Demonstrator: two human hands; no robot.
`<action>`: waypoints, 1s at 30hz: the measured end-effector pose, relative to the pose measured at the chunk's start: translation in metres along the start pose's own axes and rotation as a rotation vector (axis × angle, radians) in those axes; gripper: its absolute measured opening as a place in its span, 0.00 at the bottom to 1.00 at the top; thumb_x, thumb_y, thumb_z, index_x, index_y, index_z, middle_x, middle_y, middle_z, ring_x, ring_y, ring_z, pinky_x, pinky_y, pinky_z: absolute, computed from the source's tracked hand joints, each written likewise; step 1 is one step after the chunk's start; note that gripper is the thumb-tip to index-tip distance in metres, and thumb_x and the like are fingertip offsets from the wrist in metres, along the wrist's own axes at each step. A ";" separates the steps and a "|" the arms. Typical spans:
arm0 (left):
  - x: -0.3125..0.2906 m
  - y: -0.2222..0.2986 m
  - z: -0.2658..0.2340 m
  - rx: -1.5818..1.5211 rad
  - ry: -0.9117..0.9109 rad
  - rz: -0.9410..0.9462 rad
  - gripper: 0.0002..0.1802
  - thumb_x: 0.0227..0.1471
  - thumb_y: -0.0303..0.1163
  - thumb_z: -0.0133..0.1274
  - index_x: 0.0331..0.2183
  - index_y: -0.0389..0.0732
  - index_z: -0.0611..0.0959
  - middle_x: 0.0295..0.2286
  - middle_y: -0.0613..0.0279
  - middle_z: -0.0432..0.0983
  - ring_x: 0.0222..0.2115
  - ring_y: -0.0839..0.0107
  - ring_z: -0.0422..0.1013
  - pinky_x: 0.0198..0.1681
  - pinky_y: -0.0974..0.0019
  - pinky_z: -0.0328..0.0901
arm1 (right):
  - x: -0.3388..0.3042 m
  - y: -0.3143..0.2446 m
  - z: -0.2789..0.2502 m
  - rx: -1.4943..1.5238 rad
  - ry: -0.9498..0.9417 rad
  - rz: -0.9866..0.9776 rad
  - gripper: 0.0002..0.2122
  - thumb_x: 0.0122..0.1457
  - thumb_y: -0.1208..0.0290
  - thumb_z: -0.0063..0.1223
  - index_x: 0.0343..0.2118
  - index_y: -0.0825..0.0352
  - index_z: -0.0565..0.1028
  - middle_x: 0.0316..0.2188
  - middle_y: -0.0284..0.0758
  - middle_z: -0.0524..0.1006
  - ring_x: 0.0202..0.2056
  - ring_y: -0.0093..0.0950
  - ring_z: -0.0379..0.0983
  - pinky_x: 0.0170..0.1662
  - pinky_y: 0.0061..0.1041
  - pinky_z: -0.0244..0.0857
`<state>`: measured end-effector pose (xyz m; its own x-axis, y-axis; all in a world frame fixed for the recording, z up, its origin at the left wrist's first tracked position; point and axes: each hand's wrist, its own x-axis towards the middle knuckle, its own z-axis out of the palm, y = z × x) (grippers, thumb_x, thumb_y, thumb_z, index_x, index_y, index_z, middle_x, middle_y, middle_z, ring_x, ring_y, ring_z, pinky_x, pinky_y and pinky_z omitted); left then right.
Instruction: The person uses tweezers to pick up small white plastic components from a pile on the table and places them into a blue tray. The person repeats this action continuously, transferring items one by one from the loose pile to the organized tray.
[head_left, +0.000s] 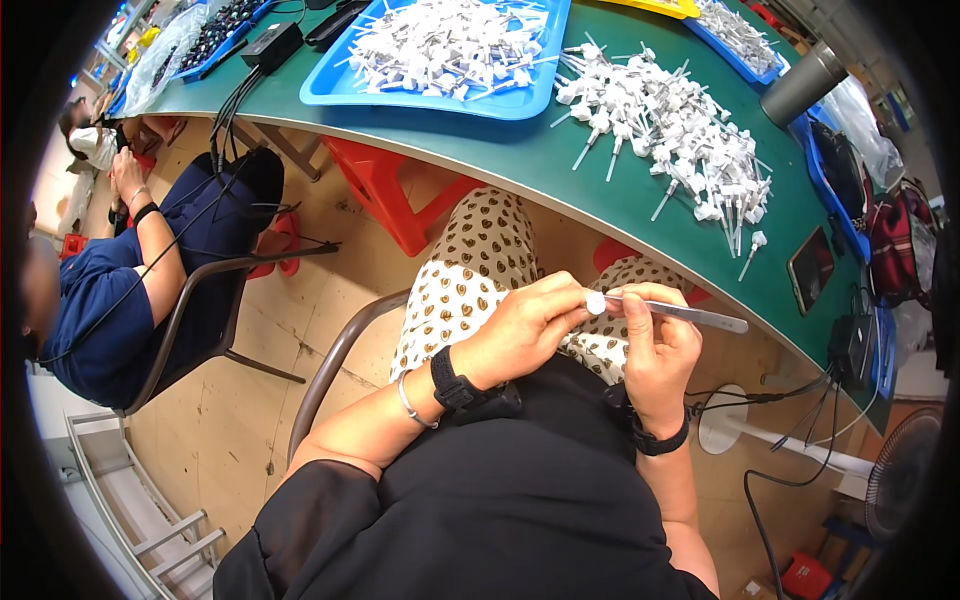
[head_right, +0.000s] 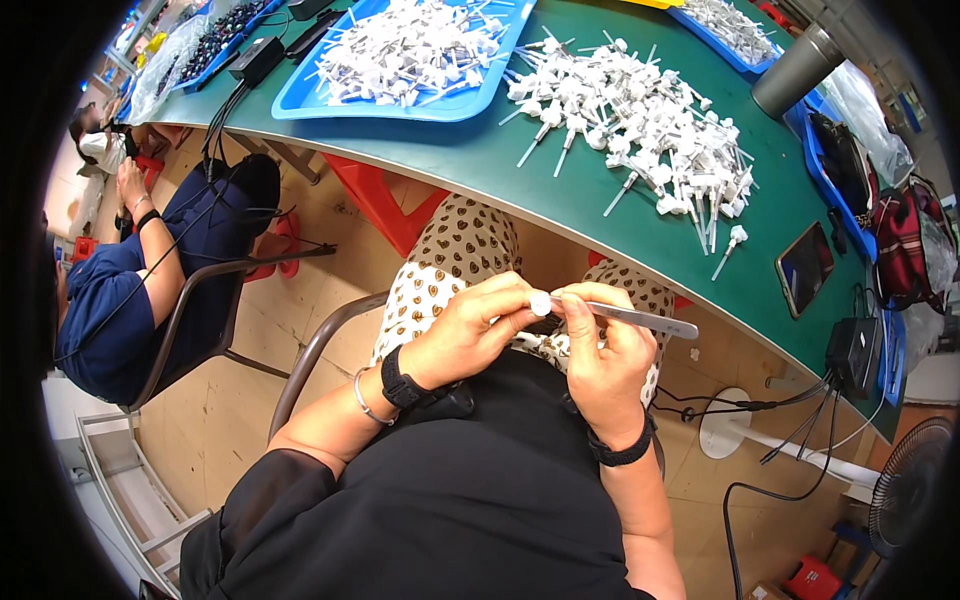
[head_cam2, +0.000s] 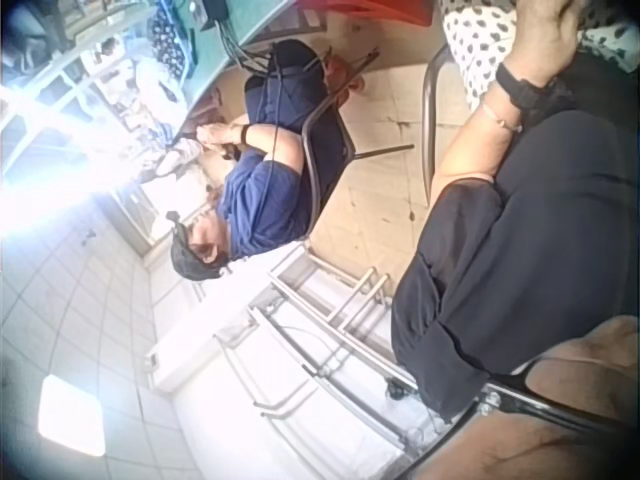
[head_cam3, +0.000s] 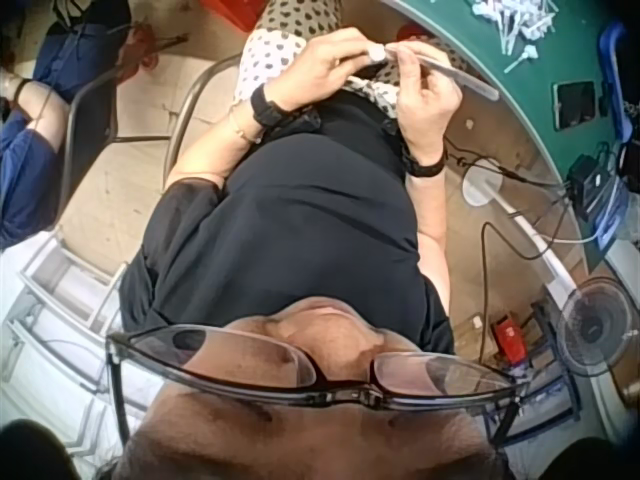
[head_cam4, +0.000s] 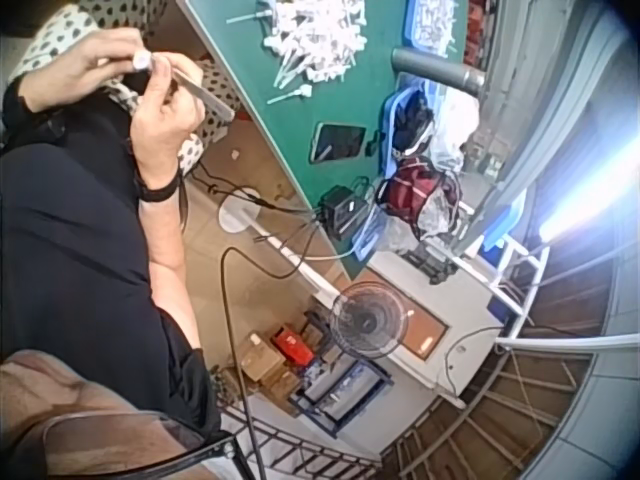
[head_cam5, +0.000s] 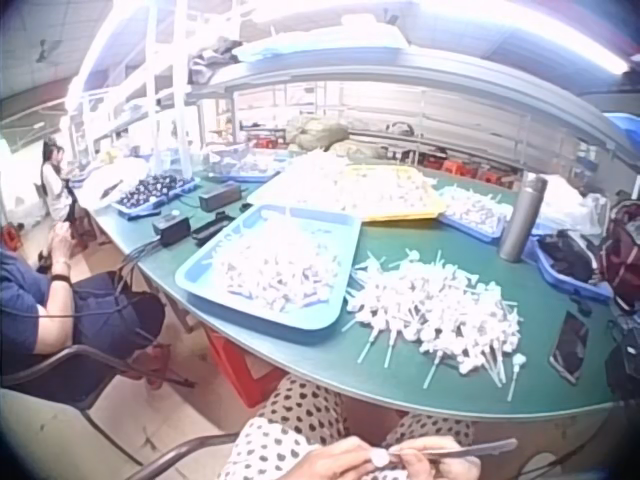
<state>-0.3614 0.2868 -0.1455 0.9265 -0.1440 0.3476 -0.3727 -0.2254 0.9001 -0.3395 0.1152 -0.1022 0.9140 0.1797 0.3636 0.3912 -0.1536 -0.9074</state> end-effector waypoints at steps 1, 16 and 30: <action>0.000 0.001 0.001 -0.007 0.013 0.007 0.11 0.56 0.19 0.56 0.43 0.37 0.82 0.31 0.58 0.74 0.31 0.62 0.73 0.34 0.64 0.68 | 0.000 0.000 -0.001 -0.036 -0.011 -0.027 0.03 0.64 0.80 0.55 0.37 0.73 0.77 0.30 0.36 0.81 0.31 0.24 0.80 0.34 0.21 0.72; 0.006 0.002 0.004 -0.096 0.035 0.052 0.10 0.60 0.21 0.53 0.44 0.35 0.81 0.33 0.59 0.75 0.31 0.68 0.74 0.34 0.67 0.69 | -0.001 -0.012 -0.001 0.111 0.028 0.005 0.04 0.64 0.79 0.56 0.39 0.74 0.77 0.37 0.38 0.81 0.34 0.21 0.78 0.37 0.19 0.71; 0.002 0.000 0.003 -0.171 0.006 -0.017 0.09 0.61 0.23 0.53 0.44 0.35 0.82 0.33 0.60 0.75 0.32 0.70 0.74 0.34 0.68 0.70 | 0.000 -0.006 -0.002 0.112 -0.041 -0.028 0.04 0.65 0.81 0.53 0.39 0.76 0.76 0.37 0.40 0.81 0.37 0.25 0.80 0.41 0.23 0.75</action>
<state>-0.3594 0.2832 -0.1461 0.9331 -0.1360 0.3330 -0.3433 -0.0608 0.9372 -0.3416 0.1138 -0.0966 0.8966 0.2227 0.3827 0.4003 -0.0384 -0.9156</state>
